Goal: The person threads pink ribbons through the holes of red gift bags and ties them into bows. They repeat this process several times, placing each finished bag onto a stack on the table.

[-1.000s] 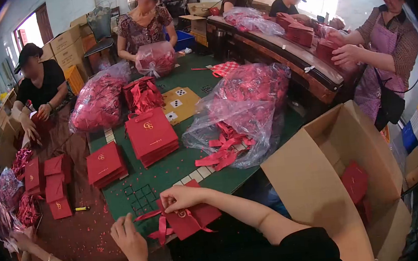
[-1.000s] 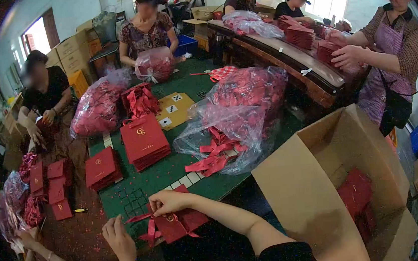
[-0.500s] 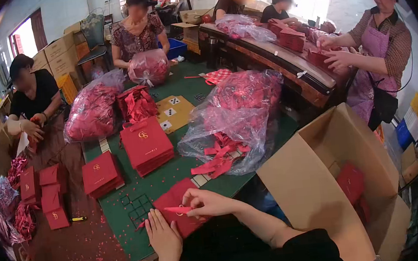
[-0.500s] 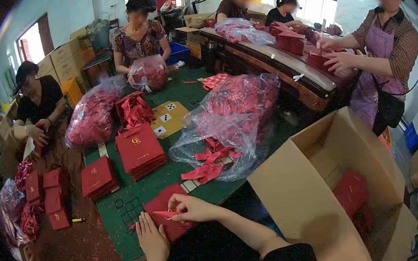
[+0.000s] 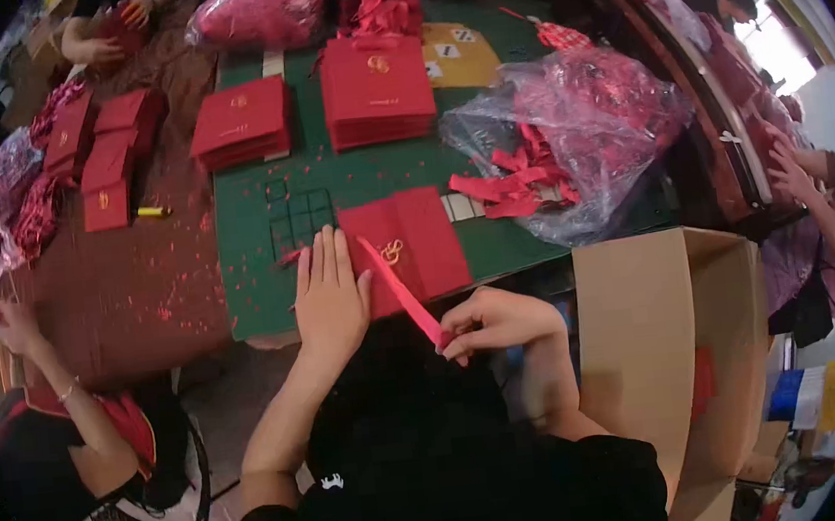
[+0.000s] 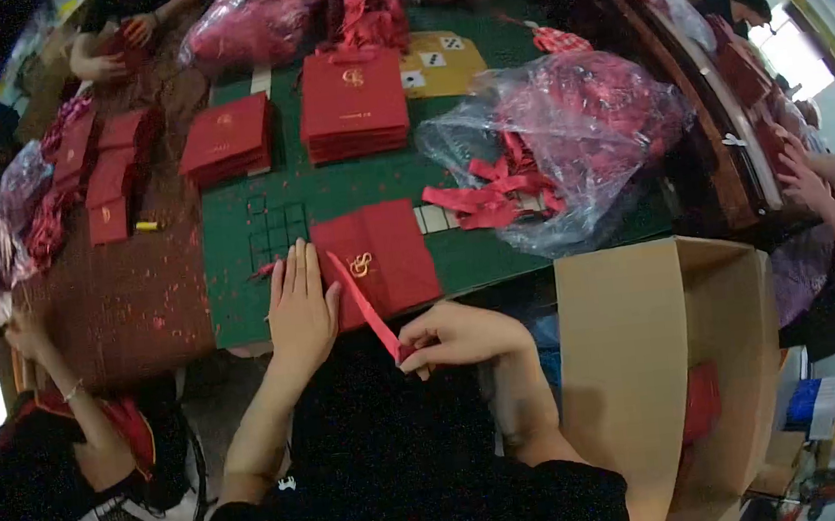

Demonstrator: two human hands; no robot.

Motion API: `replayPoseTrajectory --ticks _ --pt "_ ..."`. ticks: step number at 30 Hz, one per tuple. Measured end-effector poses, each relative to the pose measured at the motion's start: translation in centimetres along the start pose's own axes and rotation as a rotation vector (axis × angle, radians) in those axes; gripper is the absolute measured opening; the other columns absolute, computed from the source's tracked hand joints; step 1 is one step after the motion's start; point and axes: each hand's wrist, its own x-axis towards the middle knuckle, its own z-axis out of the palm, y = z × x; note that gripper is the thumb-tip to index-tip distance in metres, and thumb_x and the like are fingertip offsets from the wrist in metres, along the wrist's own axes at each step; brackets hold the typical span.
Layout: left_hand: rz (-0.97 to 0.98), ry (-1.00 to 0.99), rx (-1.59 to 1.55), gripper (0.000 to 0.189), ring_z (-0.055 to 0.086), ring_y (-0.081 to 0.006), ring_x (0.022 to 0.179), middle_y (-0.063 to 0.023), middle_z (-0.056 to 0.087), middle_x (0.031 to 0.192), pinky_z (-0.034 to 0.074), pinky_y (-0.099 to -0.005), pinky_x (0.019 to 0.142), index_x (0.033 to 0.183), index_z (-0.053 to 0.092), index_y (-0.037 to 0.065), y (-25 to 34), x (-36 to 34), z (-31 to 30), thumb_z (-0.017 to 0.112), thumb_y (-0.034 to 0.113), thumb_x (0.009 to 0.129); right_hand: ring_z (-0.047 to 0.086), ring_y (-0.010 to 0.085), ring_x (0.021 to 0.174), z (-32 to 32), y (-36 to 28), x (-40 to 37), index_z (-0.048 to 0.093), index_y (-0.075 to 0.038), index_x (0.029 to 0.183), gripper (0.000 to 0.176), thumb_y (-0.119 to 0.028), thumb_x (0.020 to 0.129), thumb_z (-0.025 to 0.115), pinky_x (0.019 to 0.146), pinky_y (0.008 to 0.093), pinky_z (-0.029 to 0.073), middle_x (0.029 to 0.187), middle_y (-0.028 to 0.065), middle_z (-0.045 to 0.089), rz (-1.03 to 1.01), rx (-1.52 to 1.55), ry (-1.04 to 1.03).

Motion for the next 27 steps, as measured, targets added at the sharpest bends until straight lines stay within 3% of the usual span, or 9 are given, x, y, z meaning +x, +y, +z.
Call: replayPoseTrajectory --ticks 2,3,6,8,9,12,14,16,27 --pt "0.005 0.004 0.002 0.057 0.039 -0.0336 0.132 -0.0249 0.04 0.14 0.025 -0.044 0.112 0.136 0.036 -0.008 -0.1 0.0 0.0 0.052 0.026 0.093 0.066 0.0112 0.072 -0.4 1.0 1.3 0.065 0.004 0.092 0.016 -0.011 0.086 0.067 0.063 0.0254 0.049 0.076 0.0086 0.069 -0.141 0.181 -0.115" --pt "0.001 -0.01 -0.001 0.058 0.038 -0.0336 0.133 -0.0245 0.039 0.142 0.026 -0.0435 0.112 0.137 0.035 -0.007 -0.3 0.0 0.3 0.052 0.028 0.094 0.067 0.0148 0.077 -0.5 1.4 1.8 0.066 0.006 0.088 0.012 -0.004 0.082 0.068 0.064 0.026 0.051 0.079 0.0123 0.07 -0.099 0.431 -0.14" --pt "-0.004 -0.011 -0.072 0.058 0.036 -0.0339 0.134 -0.0239 0.036 0.143 0.027 -0.0434 0.111 0.137 0.036 -0.007 -0.6 -0.1 0.0 0.053 0.027 0.093 0.064 0.0188 0.076 -0.5 4.1 5.1 0.067 0.006 0.08 0.007 0.0 0.075 0.068 0.069 0.0319 0.05 0.077 0.0124 0.065 -0.634 0.765 0.081" --pt "-0.002 0.082 -0.08 0.052 0.04 -0.0352 0.131 -0.024 0.042 0.139 0.032 -0.0441 0.108 0.128 0.047 -0.006 -0.7 -0.3 -0.9 0.06 0.026 0.088 0.059 0.0168 0.077 -0.6 4.3 5.9 0.066 0.004 0.075 0.01 -0.005 0.076 0.07 0.072 0.0317 0.047 0.083 0.0102 0.062 -0.575 0.545 0.505" --pt "-0.01 0.102 -0.086 0.049 0.04 -0.0356 0.13 -0.0237 0.042 0.139 0.032 -0.0444 0.108 0.126 0.049 -0.006 -0.9 -0.5 -1.3 0.061 0.023 0.088 0.055 0.0128 0.079 -0.4 3.6 6.2 0.065 0.001 0.079 0.01 -0.008 0.081 0.069 0.07 0.0262 0.044 0.091 0.0061 0.06 -0.526 0.491 0.586" --pt "-0.029 0.17 -0.163 0.035 0.041 -0.0343 0.13 -0.0202 0.046 0.136 0.034 -0.0452 0.106 0.117 0.059 -0.001 -1.1 -1.4 -1.6 0.062 0.014 0.086 0.054 0.0091 0.074 -0.4 5.0 7.5 0.064 -0.002 0.089 0.012 -0.013 0.087 0.067 0.065 0.0229 0.043 0.087 0.0028 0.06 -0.369 0.757 0.622" --pt "-0.085 0.14 -0.353 0.024 0.037 -0.0335 0.134 -0.0162 0.045 0.139 0.031 -0.0465 0.108 0.11 0.065 0.001 -0.9 -2.0 -1.6 0.061 0.007 0.088 0.055 0.0065 0.071 -0.2 6.2 8.2 0.062 -0.003 0.098 0.013 -0.014 0.091 0.064 0.061 0.0204 0.042 0.084 0.0002 0.061 -0.409 0.722 0.572" --pt "-0.094 0.123 -0.369 0.024 0.036 -0.0333 0.135 -0.0153 0.045 0.139 0.03 -0.047 0.108 0.11 0.065 0.001 -0.6 -2.4 -1.4 0.061 0.007 0.087 0.057 0.0071 0.068 0.7 5.3 8.5 0.062 -0.003 0.096 0.011 -0.013 0.091 0.063 0.058 0.0207 0.044 0.081 0.0006 0.062 -0.345 0.608 0.768" --pt "-0.131 0.121 -0.496 0.022 0.036 -0.0312 0.135 -0.0121 0.051 0.135 0.025 -0.0485 0.11 0.102 0.068 0.003 -0.2 -2.3 -1.0 0.067 0.005 0.079 0.06 0.0078 0.07 0.7 4.6 8.3 0.061 -0.003 0.097 0.016 -0.007 0.084 0.07 0.062 0.0216 0.048 0.081 0.0027 0.065 -0.256 0.397 0.656"
